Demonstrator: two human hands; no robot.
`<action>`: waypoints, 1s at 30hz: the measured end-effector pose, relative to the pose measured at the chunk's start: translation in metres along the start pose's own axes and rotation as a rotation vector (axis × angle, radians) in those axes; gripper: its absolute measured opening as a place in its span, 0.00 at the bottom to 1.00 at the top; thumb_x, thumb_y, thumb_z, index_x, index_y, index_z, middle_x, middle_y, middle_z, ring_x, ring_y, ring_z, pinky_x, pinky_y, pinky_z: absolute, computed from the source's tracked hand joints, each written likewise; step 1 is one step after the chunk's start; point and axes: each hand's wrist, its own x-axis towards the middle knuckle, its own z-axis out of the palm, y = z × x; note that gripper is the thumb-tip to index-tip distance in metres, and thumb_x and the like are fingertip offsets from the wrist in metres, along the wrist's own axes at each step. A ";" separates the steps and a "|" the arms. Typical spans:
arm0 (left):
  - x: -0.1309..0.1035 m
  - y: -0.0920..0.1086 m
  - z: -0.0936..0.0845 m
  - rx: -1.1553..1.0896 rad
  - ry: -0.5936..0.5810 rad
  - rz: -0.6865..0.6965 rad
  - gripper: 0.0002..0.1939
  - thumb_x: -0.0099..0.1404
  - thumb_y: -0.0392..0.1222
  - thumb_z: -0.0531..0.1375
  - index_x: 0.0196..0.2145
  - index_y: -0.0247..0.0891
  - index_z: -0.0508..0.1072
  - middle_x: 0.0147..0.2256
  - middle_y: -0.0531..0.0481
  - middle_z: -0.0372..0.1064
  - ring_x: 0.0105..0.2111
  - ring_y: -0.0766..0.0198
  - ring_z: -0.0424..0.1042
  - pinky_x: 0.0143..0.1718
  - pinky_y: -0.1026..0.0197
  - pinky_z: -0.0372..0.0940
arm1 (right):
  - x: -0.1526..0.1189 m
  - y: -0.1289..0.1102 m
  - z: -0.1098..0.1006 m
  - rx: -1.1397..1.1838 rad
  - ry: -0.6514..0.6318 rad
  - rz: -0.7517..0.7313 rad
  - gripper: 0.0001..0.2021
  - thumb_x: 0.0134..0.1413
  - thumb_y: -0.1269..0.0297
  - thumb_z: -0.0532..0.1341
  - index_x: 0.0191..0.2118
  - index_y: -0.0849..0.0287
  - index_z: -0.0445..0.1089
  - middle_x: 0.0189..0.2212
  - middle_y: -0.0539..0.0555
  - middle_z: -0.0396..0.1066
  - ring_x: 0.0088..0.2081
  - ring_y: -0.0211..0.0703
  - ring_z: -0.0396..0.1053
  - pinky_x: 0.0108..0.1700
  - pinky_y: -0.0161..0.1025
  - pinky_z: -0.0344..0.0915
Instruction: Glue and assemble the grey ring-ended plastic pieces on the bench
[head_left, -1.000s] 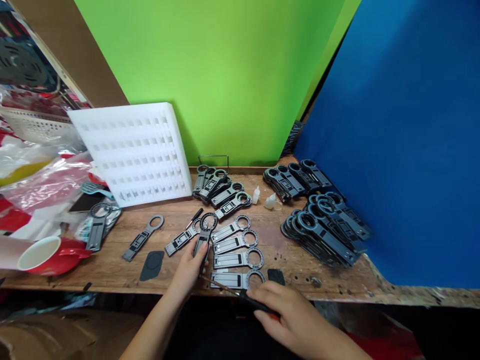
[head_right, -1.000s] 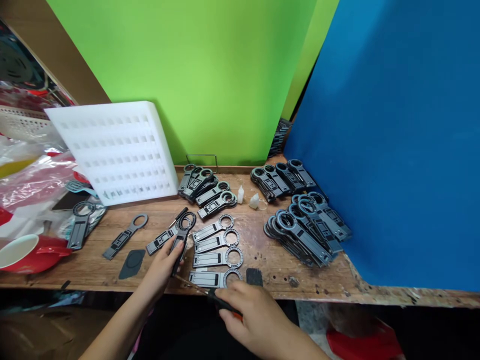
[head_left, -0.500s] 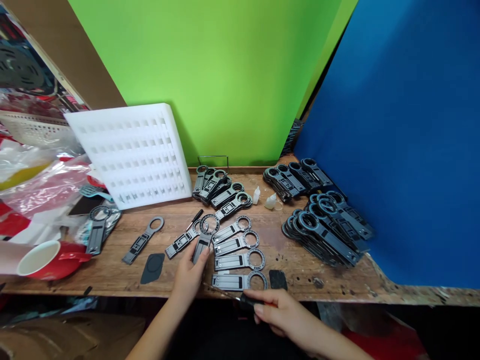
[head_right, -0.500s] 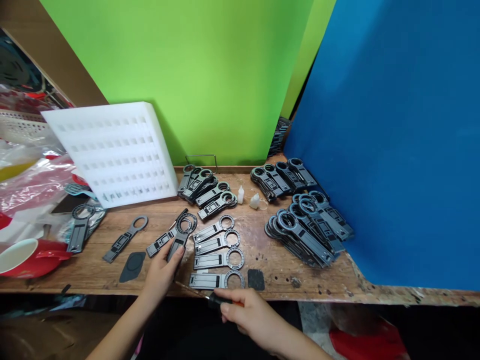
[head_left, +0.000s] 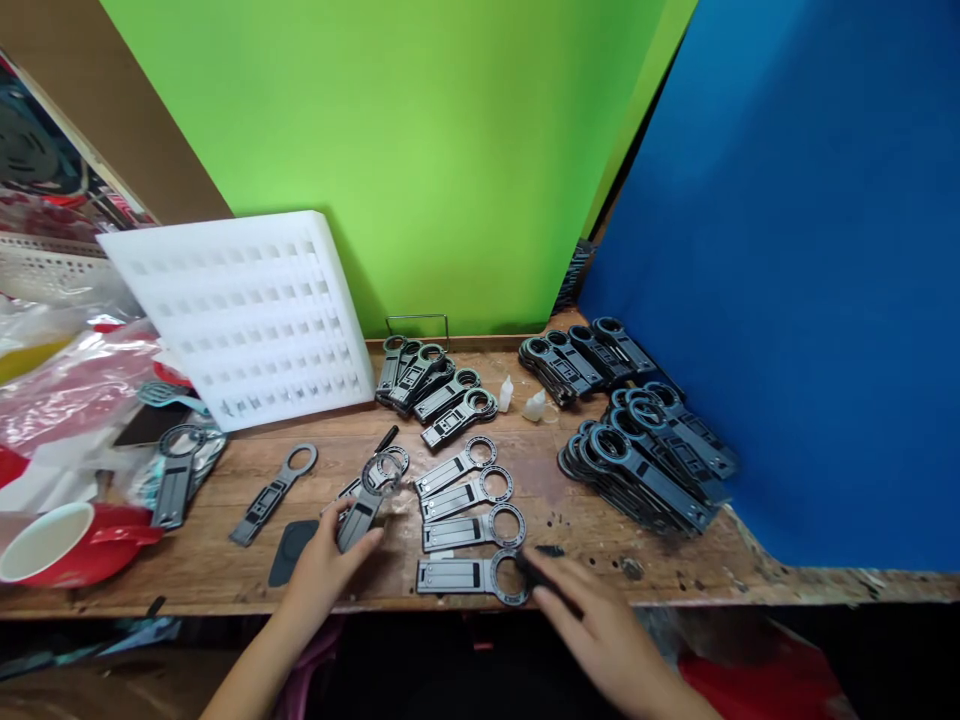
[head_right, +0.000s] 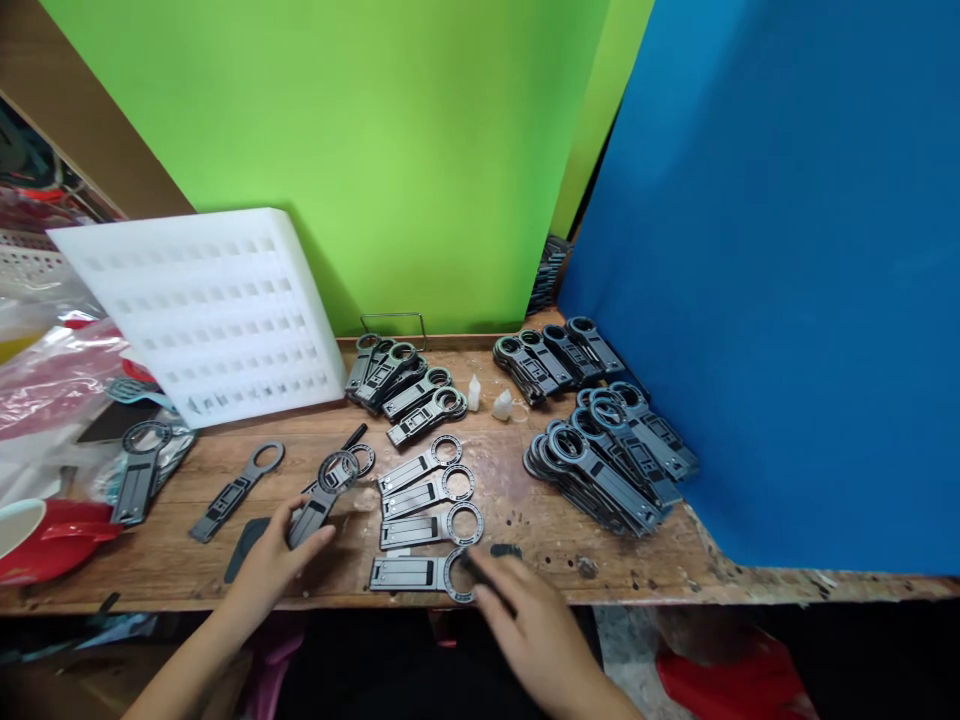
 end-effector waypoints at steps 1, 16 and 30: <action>-0.001 -0.005 -0.003 0.099 -0.054 0.061 0.28 0.47 0.56 0.65 0.44 0.43 0.70 0.34 0.48 0.72 0.37 0.52 0.72 0.38 0.56 0.64 | 0.000 0.016 -0.002 -0.092 0.112 0.020 0.19 0.60 0.58 0.52 0.55 0.50 0.65 0.48 0.55 0.71 0.48 0.46 0.69 0.50 0.44 0.65; 0.019 -0.030 -0.007 0.707 -0.135 0.547 0.23 0.64 0.51 0.51 0.56 0.50 0.63 0.44 0.44 0.68 0.44 0.53 0.67 0.47 0.52 0.61 | 0.016 0.092 0.008 -0.522 0.506 -0.090 0.19 0.59 0.58 0.50 0.51 0.59 0.68 0.45 0.62 0.66 0.47 0.53 0.64 0.49 0.53 0.62; 0.066 -0.046 -0.070 0.275 0.331 0.075 0.29 0.52 0.53 0.58 0.49 0.34 0.68 0.50 0.35 0.62 0.56 0.39 0.53 0.57 0.41 0.44 | 0.014 0.087 0.000 -0.394 0.624 -0.120 0.16 0.58 0.57 0.51 0.48 0.56 0.69 0.46 0.59 0.67 0.47 0.51 0.65 0.49 0.52 0.63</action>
